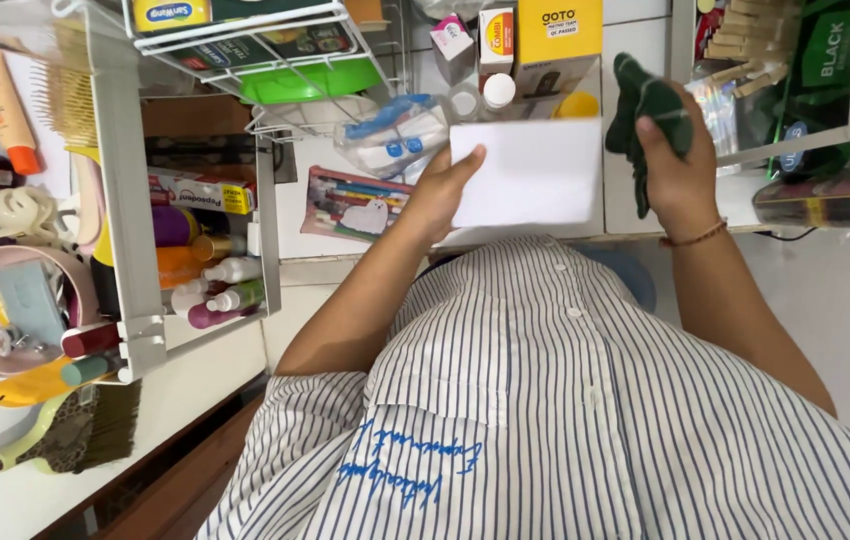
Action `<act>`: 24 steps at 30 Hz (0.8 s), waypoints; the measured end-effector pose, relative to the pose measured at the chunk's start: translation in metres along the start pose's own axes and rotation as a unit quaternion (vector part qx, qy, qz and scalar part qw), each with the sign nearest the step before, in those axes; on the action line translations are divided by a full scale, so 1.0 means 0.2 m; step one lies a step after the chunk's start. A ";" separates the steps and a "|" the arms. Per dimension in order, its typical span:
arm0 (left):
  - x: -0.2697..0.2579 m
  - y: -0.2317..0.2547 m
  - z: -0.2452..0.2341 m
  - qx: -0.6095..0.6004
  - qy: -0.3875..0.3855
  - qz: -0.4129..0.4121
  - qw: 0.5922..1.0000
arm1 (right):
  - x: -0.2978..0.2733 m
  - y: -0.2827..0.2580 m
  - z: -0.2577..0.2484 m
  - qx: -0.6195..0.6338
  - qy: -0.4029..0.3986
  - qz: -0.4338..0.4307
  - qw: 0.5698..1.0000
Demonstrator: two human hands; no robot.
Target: The person wipes and sorts various small items on a cluttered countertop, including makeup brushes, a face mask packet, a hanger, a paper, wooden clothespins, and a green sachet. They use a green cloth to wipe each item and place them back on the counter or into a white basket.
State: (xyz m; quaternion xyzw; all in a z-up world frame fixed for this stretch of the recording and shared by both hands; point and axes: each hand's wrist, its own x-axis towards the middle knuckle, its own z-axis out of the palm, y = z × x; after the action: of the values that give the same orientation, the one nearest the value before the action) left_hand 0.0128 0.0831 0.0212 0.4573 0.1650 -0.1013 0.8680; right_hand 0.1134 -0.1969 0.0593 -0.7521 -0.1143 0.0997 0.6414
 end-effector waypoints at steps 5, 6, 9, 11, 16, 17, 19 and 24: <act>0.02 -0.25 -0.24 0.142 0.097 -0.006 0.985 | -0.09 0.04 0.01 -0.009 -0.036 -0.011 0.999; 0.01 -0.27 -0.28 0.150 0.121 -0.013 0.981 | -0.10 0.04 0.02 0.004 -0.047 0.011 0.999; -0.06 -0.28 -0.42 0.160 0.188 -0.021 0.969 | -0.12 0.03 0.05 -0.013 -0.057 0.045 0.997; -0.13 -0.25 -0.52 0.154 0.216 -0.008 0.964 | -0.11 0.03 0.08 0.001 -0.076 0.048 0.996; -0.26 -0.17 -0.73 0.273 0.300 0.006 0.914 | -0.07 0.02 0.18 -0.011 -0.113 0.062 0.992; -0.26 -0.17 -0.76 0.300 0.304 0.036 0.904 | -0.06 0.02 0.21 -0.003 -0.128 0.057 0.990; -0.24 -0.17 -0.78 0.312 0.338 0.078 0.885 | -0.04 0.00 0.26 0.010 -0.156 0.044 0.987; -0.21 -0.23 -0.74 0.395 0.382 0.190 0.814 | -0.03 -0.03 0.33 0.003 -0.193 0.014 0.981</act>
State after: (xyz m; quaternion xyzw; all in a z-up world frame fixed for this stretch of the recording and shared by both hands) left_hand -0.0690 0.1818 -0.0758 0.7848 0.3389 0.1921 0.4820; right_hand 0.0881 -0.1356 0.0551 -0.7180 -0.2248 0.2525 0.6084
